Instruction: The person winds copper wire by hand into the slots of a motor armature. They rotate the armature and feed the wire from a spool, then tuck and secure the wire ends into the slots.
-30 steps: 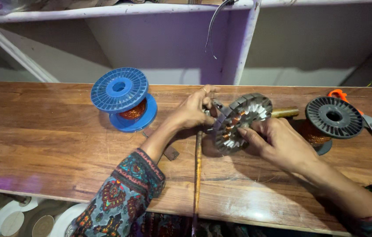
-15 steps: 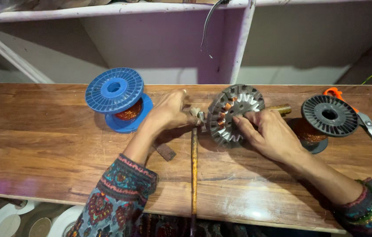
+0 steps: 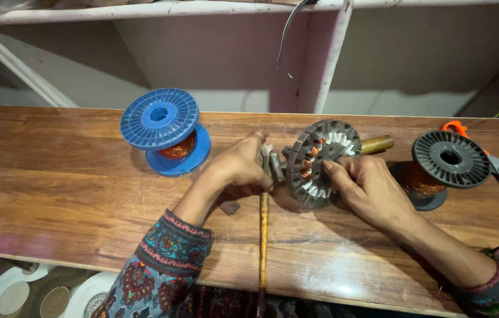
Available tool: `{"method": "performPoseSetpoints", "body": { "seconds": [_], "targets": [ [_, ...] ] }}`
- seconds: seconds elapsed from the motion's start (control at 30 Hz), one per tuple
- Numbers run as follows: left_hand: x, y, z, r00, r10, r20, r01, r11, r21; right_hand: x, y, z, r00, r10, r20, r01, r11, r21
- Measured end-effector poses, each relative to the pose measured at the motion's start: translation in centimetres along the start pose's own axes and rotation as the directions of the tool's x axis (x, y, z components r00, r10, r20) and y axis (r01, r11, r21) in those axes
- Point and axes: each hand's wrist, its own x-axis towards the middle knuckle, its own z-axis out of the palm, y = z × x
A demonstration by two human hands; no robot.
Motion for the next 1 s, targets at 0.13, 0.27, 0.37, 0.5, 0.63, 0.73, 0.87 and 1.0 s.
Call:
{"method": "performPoseSetpoints", "body": {
  "seconds": [0.13,0.27,0.37,0.5,0.63,0.73,0.87,1.0],
  "targets": [
    [1.0,-0.2,0.1,0.997,0.051,-0.064,-0.053,0.998,-0.031,-0.1,0.2,0.0,0.999,0.022,0.033,-0.023,0.998,0.052],
    [1.3,-1.1,-0.7,0.972,0.05,-0.23,-0.014,0.988,0.156,0.0,0.3,0.0,0.998,0.049,0.034,-0.052,0.994,0.101],
    [1.2,-1.8,-1.3,0.957,0.047,-0.287,0.015,0.978,0.207,0.2,0.7,0.1,0.993,0.116,0.038,-0.12,0.986,0.116],
    [1.6,-2.6,-1.4,0.932,0.123,-0.341,0.06,0.876,0.478,0.3,1.8,0.7,0.99,0.142,0.02,-0.143,0.953,0.266],
    [1.4,-3.8,-2.1,0.879,0.142,-0.455,0.145,0.829,0.54,0.7,3.3,1.6,0.998,0.055,-0.007,-0.046,0.894,0.446],
    [0.1,-4.5,-4.1,0.634,0.338,-0.696,0.114,0.849,0.516,0.7,4.1,2.3,1.0,0.001,-0.012,0.007,0.796,0.605],
    [-2.3,-5.2,-5.9,0.511,0.278,-0.813,0.028,0.94,0.339,0.6,4.6,2.6,1.0,0.009,-0.006,-0.002,0.705,0.71],
    [-4.3,-6.0,-4.3,0.301,0.539,-0.787,-0.156,0.842,0.517,0.6,4.6,2.5,1.0,0.007,-0.006,-0.002,0.757,0.654]
  ]
}}
